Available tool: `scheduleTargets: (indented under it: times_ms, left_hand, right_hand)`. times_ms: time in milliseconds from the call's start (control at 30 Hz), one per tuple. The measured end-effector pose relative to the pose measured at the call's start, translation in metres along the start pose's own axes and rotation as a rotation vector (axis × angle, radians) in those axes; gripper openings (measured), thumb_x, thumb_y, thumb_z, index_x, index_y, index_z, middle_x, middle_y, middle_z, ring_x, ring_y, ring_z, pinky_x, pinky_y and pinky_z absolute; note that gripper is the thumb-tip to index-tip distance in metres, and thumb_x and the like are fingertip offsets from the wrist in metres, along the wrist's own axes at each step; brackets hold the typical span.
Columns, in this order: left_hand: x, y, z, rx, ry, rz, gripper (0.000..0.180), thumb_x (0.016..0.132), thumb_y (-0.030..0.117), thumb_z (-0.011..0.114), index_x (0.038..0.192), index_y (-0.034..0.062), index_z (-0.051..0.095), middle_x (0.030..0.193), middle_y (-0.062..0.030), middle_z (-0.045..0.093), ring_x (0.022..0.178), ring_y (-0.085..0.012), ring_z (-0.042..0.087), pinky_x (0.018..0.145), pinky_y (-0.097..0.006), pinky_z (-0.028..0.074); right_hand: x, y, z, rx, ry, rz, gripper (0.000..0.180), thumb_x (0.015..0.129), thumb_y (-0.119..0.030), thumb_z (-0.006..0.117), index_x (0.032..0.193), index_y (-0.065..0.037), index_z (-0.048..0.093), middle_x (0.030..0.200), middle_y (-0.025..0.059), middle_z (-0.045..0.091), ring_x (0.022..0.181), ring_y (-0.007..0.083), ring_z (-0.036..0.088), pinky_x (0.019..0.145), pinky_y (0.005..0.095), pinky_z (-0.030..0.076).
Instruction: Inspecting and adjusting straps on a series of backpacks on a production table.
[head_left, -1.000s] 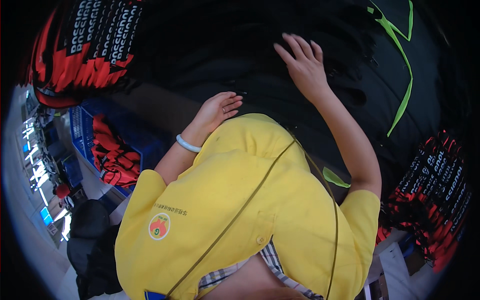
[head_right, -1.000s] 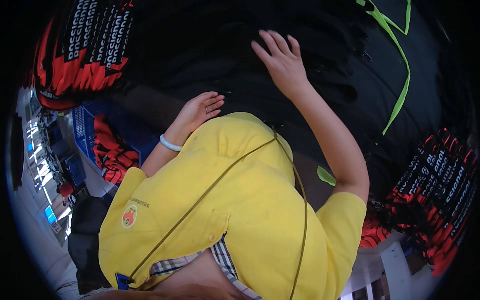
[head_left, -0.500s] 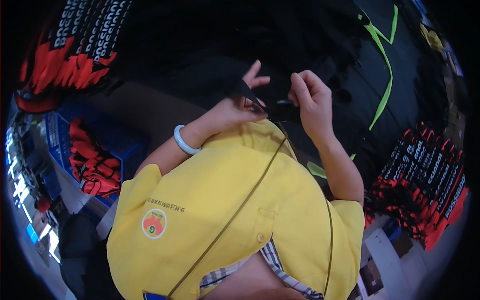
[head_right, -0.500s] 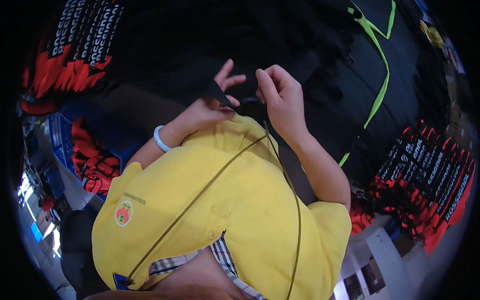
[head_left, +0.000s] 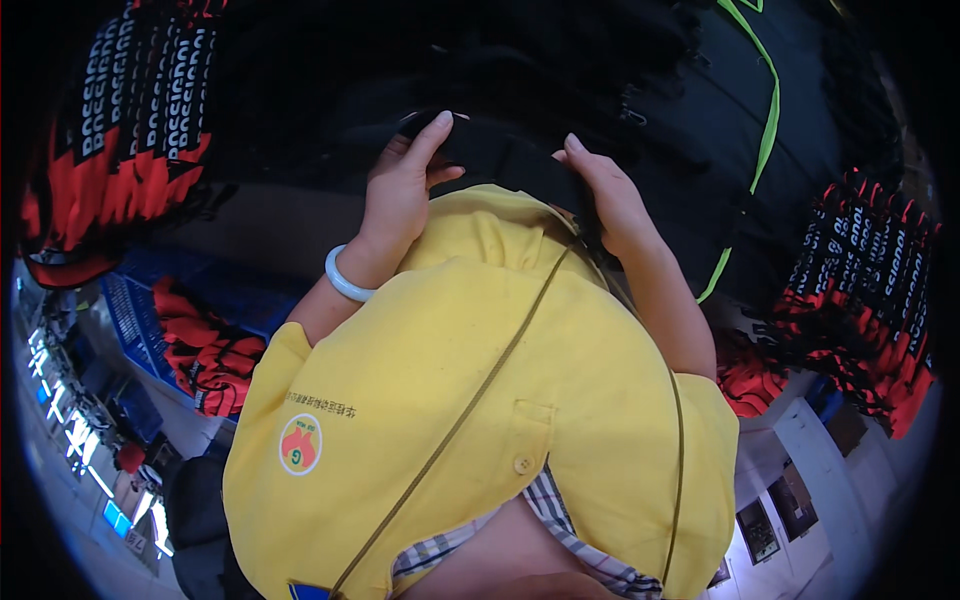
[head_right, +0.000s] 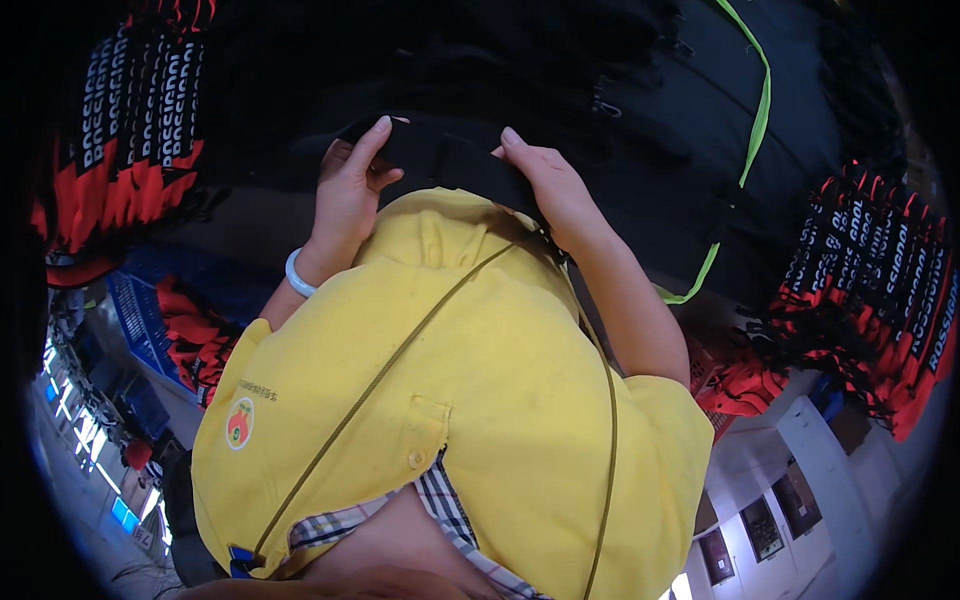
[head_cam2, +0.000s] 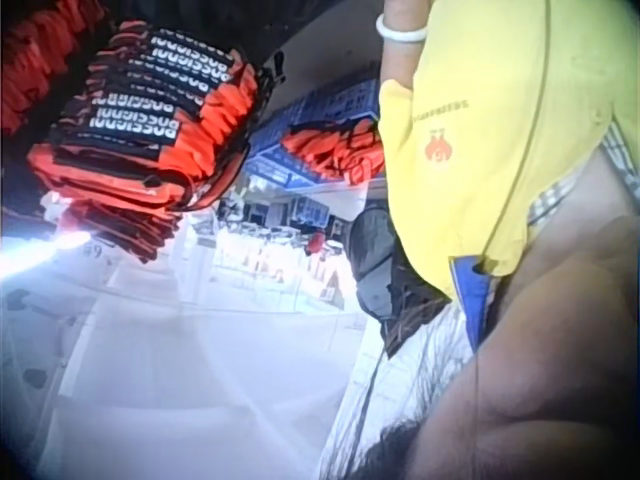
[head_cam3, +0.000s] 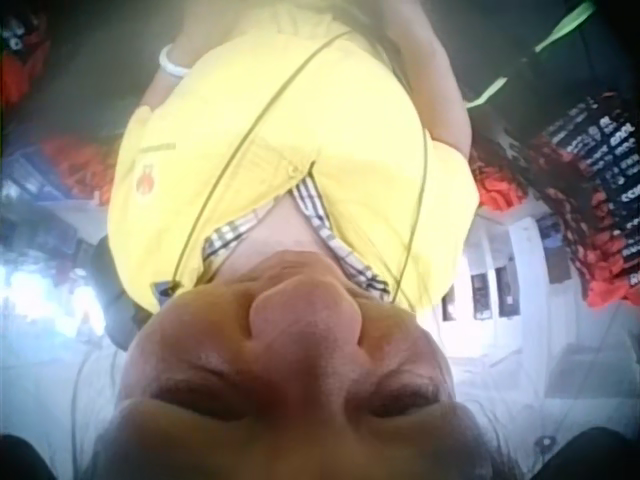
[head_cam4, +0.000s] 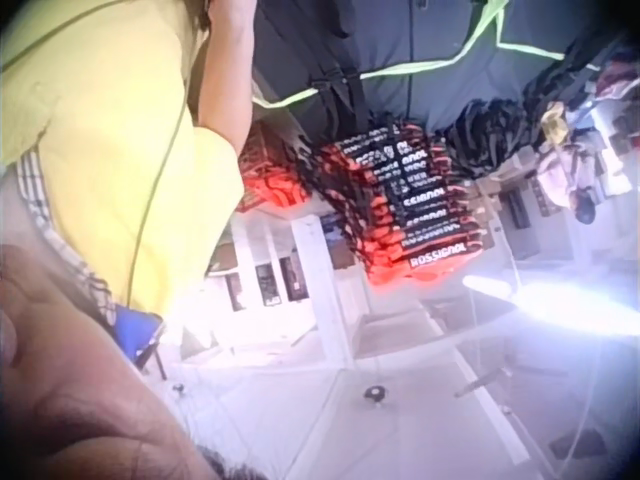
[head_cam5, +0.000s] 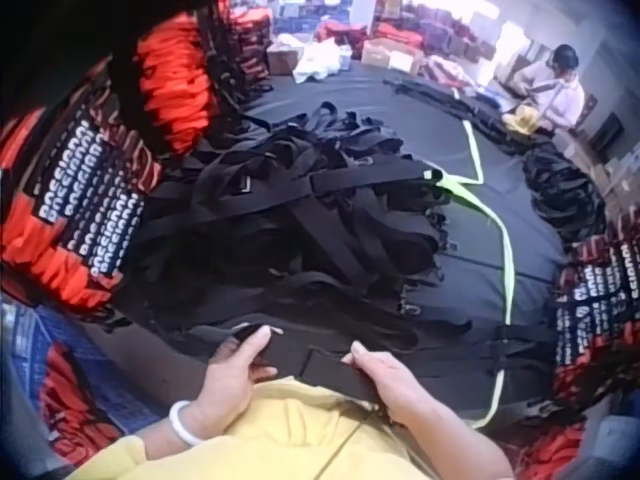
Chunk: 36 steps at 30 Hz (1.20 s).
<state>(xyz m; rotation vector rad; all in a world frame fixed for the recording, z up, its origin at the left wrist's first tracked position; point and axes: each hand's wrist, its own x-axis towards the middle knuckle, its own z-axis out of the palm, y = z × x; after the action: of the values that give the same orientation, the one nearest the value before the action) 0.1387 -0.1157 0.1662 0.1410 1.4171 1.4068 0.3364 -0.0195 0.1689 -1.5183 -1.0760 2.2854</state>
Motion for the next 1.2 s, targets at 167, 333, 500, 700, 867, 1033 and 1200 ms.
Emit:
scheduleTargets:
  times_ms: [167, 333, 500, 700, 867, 1033, 1200]
  left_hand:
    - [-0.003, 0.0, 0.002, 0.039, 0.087, -0.017, 0.026, 0.085, 0.027, 0.07, 0.1, 0.0071, 0.064, 0.083, 0.0005, 0.062, 0.071, -0.0082, 0.058, 0.063, -0.022, 0.052]
    - [0.006, 0.016, -0.011, -0.077, 0.164, 0.194, 0.018, 0.089, 0.019, 0.064, 0.104, 0.008, 0.067, 0.094, 0.004, 0.065, 0.053, -0.0031, 0.041, 0.048, -0.017, 0.033]
    - [0.017, 0.032, -0.036, -0.26, 0.219, 0.379, 0.017, 0.091, 0.02, 0.062, 0.1, 0.0064, 0.068, 0.091, 0.0053, 0.065, 0.048, -0.0011, 0.034, 0.044, -0.017, 0.03]
    - [0.009, 0.038, -0.038, -0.265, 0.275, 0.365, 0.016, 0.092, 0.017, 0.06, 0.103, 0.0075, 0.066, 0.095, 0.001, 0.065, 0.049, -0.0012, 0.039, 0.046, -0.016, 0.034]
    - [0.002, 0.041, -0.032, -0.209, 0.244, 0.421, 0.021, 0.091, 0.006, 0.054, 0.11, 0.0077, 0.061, 0.106, -0.0046, 0.064, 0.052, -0.0016, 0.042, 0.049, -0.016, 0.036]
    - [-0.001, 0.04, -0.032, -0.202, 0.223, 0.408, 0.027, 0.09, 0.004, 0.051, 0.115, 0.0067, 0.058, 0.106, -0.0032, 0.064, 0.051, -0.0006, 0.041, 0.048, -0.014, 0.034]
    - [0.009, 0.05, -0.065, -0.297, 0.109, 0.43, 0.032, 0.088, 0.003, 0.043, 0.116, 0.0068, 0.056, 0.097, -0.0026, 0.062, 0.047, -0.0041, 0.038, 0.044, -0.016, 0.034]
  right_hand:
    - [0.001, 0.011, -0.006, 0.026, -0.343, -0.098, 0.029, 0.096, -0.032, 0.053, 0.079, -0.009, 0.057, 0.06, -0.0058, 0.049, 0.051, 0.002, 0.039, 0.049, 0.0182, 0.029]
    - [-0.001, 0.014, -0.016, 0.061, -0.351, -0.043, 0.024, 0.093, -0.029, 0.058, 0.079, -0.01, 0.06, 0.063, -0.0069, 0.049, 0.057, 0.0019, 0.042, 0.054, 0.0176, 0.032]
    - [-0.011, 0.017, -0.019, 0.004, -0.38, -0.128, 0.02, 0.093, -0.023, 0.056, 0.083, -0.007, 0.063, 0.067, -0.0059, 0.053, 0.059, 0.0017, 0.044, 0.054, 0.0179, 0.034]
    - [-0.007, 0.02, -0.016, 0.04, -0.309, -0.112, 0.016, 0.087, -0.02, 0.059, 0.092, -0.005, 0.064, 0.067, -0.0048, 0.054, 0.055, 0.0016, 0.042, 0.051, 0.017, 0.032]
    - [-0.005, 0.021, -0.018, 0.072, -0.328, -0.099, 0.015, 0.087, -0.02, 0.061, 0.091, -0.006, 0.064, 0.067, -0.0055, 0.054, 0.053, 0.0009, 0.041, 0.05, 0.016, 0.03]
    - [-0.006, 0.023, -0.015, 0.009, -0.264, -0.088, 0.015, 0.085, -0.021, 0.063, 0.089, -0.007, 0.065, 0.068, -0.0056, 0.055, 0.056, 0.0005, 0.042, 0.051, 0.0162, 0.031]
    - [-0.01, 0.025, -0.024, -0.056, -0.235, -0.14, 0.013, 0.085, -0.018, 0.063, 0.088, -0.005, 0.065, 0.074, -0.0042, 0.058, 0.064, 0.0033, 0.049, 0.059, 0.0188, 0.038]
